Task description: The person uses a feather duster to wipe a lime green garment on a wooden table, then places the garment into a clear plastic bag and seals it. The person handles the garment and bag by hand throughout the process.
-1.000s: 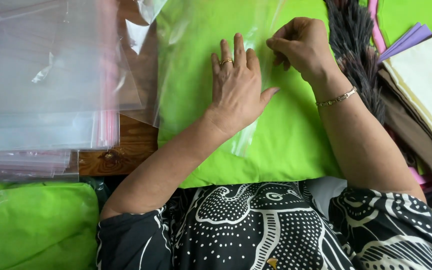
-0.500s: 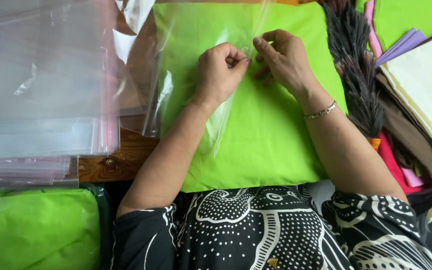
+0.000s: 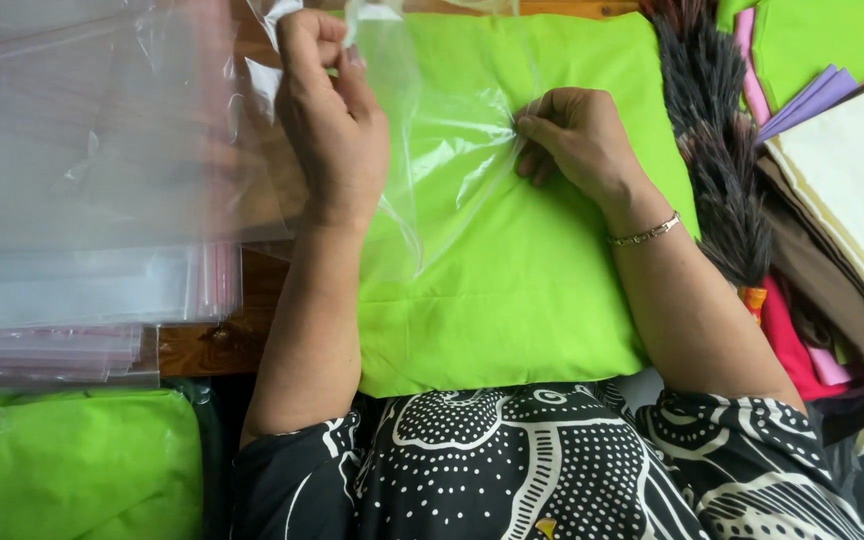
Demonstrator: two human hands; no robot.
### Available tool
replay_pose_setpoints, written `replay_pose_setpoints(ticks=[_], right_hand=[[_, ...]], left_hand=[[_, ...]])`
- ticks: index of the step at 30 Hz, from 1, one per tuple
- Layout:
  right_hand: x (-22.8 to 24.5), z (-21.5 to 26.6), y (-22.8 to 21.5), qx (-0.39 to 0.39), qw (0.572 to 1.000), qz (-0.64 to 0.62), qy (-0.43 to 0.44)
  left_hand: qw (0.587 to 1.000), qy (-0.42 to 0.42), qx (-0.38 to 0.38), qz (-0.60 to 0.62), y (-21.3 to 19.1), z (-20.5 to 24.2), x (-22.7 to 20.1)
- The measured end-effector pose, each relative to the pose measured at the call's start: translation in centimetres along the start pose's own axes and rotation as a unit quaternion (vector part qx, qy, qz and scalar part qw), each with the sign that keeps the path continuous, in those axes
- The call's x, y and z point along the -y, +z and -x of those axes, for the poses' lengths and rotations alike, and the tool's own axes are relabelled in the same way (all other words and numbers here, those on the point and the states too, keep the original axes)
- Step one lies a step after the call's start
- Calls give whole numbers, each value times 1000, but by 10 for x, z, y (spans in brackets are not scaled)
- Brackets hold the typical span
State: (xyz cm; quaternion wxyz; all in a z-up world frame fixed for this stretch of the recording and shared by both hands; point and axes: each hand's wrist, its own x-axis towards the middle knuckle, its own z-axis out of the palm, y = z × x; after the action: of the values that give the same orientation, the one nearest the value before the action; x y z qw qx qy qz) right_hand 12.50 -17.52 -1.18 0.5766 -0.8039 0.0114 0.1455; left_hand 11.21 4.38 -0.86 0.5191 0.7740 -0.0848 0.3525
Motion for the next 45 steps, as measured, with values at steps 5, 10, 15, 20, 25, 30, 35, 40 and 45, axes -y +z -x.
replay_pose_setpoints(ticks=[5, 10, 15, 20, 25, 30, 35, 40, 45], right_hand=[[3, 0, 3, 8, 1000, 7, -7], [3, 8, 12, 20, 984, 147, -100], [-2, 0, -11, 86, 986, 126, -67], [36, 2, -31, 73, 967, 246, 5], [11, -62, -45, -24, 820, 456, -344], [8, -107, -34, 78, 837, 469, -269], [14, -100, -16, 96, 856, 506, -53], [3, -69, -8, -107, 741, 525, -405], [30, -3, 6, -201, 674, 478, -526]], left_hand=[[986, 92, 23, -140, 11, 10, 11], [941, 17, 289, -175, 34, 31, -7], [908, -63, 306, -280, 11, 16, -7], [908, -63, 202, -361, -3, 10, 5], [901, -53, 266, -339, 7, 14, 0], [862, -110, 377, -320, 3, 15, -7], [830, -159, 432, -315, 2, 15, -12], [830, -197, 390, -346, 7, 18, -4], [840, -221, 313, -383, -4, 11, -5]])
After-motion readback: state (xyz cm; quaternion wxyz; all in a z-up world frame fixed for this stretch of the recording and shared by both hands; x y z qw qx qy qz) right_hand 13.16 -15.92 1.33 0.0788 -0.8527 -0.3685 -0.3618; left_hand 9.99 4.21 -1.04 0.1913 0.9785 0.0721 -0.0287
